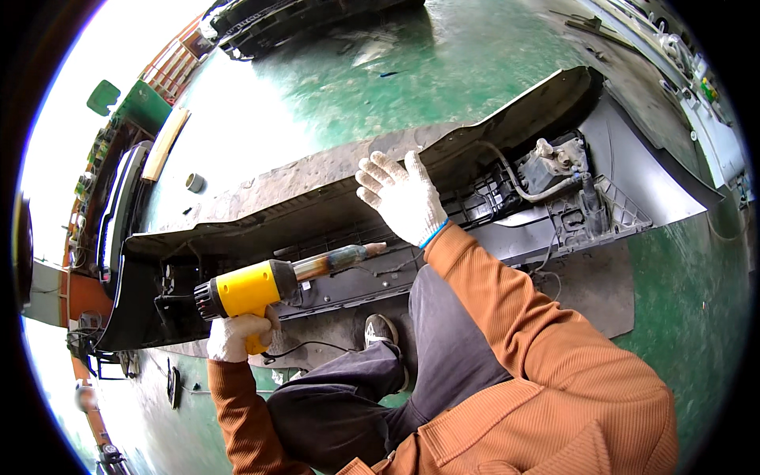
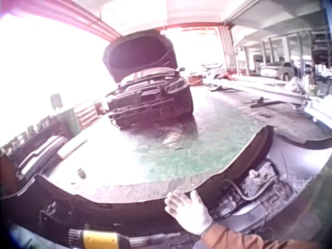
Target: The person sits on the floor and uses a yellow heat gun to apply heat to the underside of a large black car bumper. They move the heat gun along the surface and occasionally touch the area with a gloved hand.
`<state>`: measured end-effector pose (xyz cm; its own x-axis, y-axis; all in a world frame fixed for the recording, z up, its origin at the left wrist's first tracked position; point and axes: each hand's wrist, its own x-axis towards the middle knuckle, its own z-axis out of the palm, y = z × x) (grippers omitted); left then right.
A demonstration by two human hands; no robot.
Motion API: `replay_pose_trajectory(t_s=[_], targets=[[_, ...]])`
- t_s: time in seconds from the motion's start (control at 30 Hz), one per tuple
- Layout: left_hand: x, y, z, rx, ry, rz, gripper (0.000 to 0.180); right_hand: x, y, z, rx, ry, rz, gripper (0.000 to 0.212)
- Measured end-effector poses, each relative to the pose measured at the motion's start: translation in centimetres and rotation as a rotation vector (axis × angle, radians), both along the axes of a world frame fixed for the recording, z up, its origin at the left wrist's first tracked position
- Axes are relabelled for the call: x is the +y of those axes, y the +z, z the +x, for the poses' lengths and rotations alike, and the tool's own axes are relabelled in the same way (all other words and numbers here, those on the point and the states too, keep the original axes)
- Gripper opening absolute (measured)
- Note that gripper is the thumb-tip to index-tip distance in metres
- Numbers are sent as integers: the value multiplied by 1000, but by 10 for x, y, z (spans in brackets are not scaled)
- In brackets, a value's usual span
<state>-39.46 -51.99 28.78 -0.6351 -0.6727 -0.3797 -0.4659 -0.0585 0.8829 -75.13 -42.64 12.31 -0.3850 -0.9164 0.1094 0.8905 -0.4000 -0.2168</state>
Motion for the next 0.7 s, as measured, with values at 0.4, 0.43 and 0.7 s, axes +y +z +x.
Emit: replay_pose_trajectory(t_s=[0.4,0.43,0.7], targets=[[-5,3,3,293,317,-16,45,4,-6,23,796,-9,252,55],[-4,7,12,245,269,-33,46,-1,-9,25,1490,-247,332,58],[-3,4,13,111,188,-162,22,13,18,19,2735,-443,436,61]])
